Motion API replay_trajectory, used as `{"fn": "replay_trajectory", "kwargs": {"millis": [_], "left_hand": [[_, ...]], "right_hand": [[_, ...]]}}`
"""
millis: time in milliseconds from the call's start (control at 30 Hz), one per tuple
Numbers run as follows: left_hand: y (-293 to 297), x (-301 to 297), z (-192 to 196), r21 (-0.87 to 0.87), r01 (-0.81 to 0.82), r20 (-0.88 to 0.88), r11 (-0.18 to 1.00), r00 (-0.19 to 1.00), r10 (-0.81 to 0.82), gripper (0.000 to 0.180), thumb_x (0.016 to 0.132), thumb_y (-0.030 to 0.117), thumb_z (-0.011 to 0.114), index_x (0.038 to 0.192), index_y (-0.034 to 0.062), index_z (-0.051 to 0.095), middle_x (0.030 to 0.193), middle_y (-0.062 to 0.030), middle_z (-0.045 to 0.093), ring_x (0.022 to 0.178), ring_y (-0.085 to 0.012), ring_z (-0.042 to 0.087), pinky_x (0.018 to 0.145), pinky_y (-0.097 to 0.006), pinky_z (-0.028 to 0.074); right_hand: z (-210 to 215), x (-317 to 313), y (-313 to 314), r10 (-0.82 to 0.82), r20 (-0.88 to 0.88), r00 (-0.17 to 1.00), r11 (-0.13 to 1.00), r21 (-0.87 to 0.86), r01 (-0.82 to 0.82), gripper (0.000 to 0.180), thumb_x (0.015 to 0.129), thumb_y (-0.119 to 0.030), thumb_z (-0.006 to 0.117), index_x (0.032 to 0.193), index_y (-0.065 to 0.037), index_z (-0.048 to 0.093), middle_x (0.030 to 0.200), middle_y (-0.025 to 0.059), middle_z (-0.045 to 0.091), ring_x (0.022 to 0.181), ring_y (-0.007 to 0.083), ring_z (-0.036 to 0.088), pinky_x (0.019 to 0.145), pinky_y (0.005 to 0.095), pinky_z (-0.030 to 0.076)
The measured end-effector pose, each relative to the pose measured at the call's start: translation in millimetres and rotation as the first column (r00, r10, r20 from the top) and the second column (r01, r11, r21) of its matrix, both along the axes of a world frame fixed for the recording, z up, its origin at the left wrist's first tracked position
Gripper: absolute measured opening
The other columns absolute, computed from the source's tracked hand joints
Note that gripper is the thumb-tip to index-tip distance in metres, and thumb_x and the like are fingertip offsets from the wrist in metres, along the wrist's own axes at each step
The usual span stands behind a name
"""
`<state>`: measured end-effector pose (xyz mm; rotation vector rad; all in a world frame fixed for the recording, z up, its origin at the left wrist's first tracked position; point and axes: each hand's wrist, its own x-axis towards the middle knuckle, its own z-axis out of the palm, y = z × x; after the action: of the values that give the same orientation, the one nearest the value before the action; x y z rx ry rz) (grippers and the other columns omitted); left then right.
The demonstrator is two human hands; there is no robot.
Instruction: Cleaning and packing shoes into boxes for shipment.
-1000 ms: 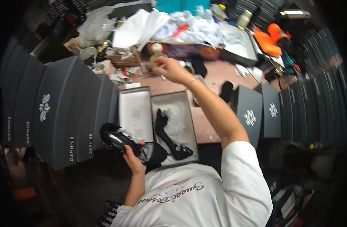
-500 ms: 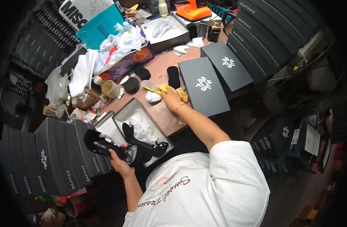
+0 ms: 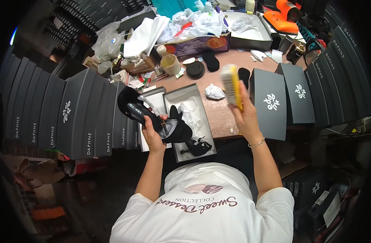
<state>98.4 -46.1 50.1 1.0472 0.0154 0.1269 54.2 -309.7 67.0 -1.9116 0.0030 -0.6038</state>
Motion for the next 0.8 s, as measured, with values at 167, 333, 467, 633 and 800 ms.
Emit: {"fn": "replay_trajectory", "kwargs": {"millis": [167,333,467,633,800], "left_hand": [[-10,11,17,-0.086,0.074,-0.021,0.993,0.997,-0.076,0.034,0.092,0.009,0.058,0.121,-0.0024,0.045,0.082,-0.0063,0.059,0.079,-0.0146,0.060,0.084,-0.037,0.051],[11,1,35,-0.017,0.049,-0.033,0.999,0.998,-0.049,0.029,0.091,0.008,0.057,0.115,-0.0032,0.047,0.080,-0.0072,0.059,0.078,-0.0161,0.061,0.086,-0.038,0.051],[11,6,24,-0.042,0.078,-0.138,0.996,0.987,-0.083,0.023,0.090,0.006,0.056,0.111,-0.0048,0.052,0.081,-0.0103,0.062,0.080,-0.0196,0.063,0.085,-0.037,0.051],[31,-3,27,0.070,0.080,-0.063,0.994,0.995,-0.075,0.034,0.089,0.008,0.058,0.118,-0.0037,0.046,0.085,-0.0129,0.065,0.080,-0.0190,0.065,0.081,-0.033,0.052],[34,-17,19,0.109,0.171,-0.158,0.979,0.976,-0.153,0.018,0.086,0.008,0.057,0.099,-0.0042,0.060,0.091,-0.0165,0.067,0.083,-0.0217,0.066,0.077,-0.033,0.054]], "right_hand": [[47,-18,44,0.523,-0.309,0.794,0.430,-0.709,-0.559,0.059,0.085,-0.019,0.062,0.139,-0.034,0.042,0.080,0.0123,0.055,0.067,0.0288,0.062,0.057,0.0396,0.049],[47,5,28,0.294,-0.328,0.898,0.379,-0.822,-0.425,0.040,0.092,-0.024,0.050,0.132,-0.031,0.048,0.070,0.0078,0.055,0.058,0.0223,0.062,0.047,0.0359,0.048],[52,-2,35,0.479,-0.308,0.822,0.342,-0.798,-0.497,0.042,0.089,-0.024,0.053,0.130,-0.032,0.050,0.077,0.0084,0.059,0.064,0.0233,0.064,0.050,0.0396,0.049],[40,23,23,0.367,-0.319,0.874,0.513,-0.714,-0.477,0.040,0.090,-0.027,0.057,0.130,-0.028,0.052,0.081,0.0088,0.059,0.064,0.0248,0.062,0.055,0.0374,0.050],[33,26,45,0.535,-0.405,0.742,0.359,-0.686,-0.633,0.043,0.090,-0.029,0.058,0.133,-0.029,0.050,0.078,0.0099,0.056,0.061,0.0284,0.061,0.053,0.0386,0.047]]}}
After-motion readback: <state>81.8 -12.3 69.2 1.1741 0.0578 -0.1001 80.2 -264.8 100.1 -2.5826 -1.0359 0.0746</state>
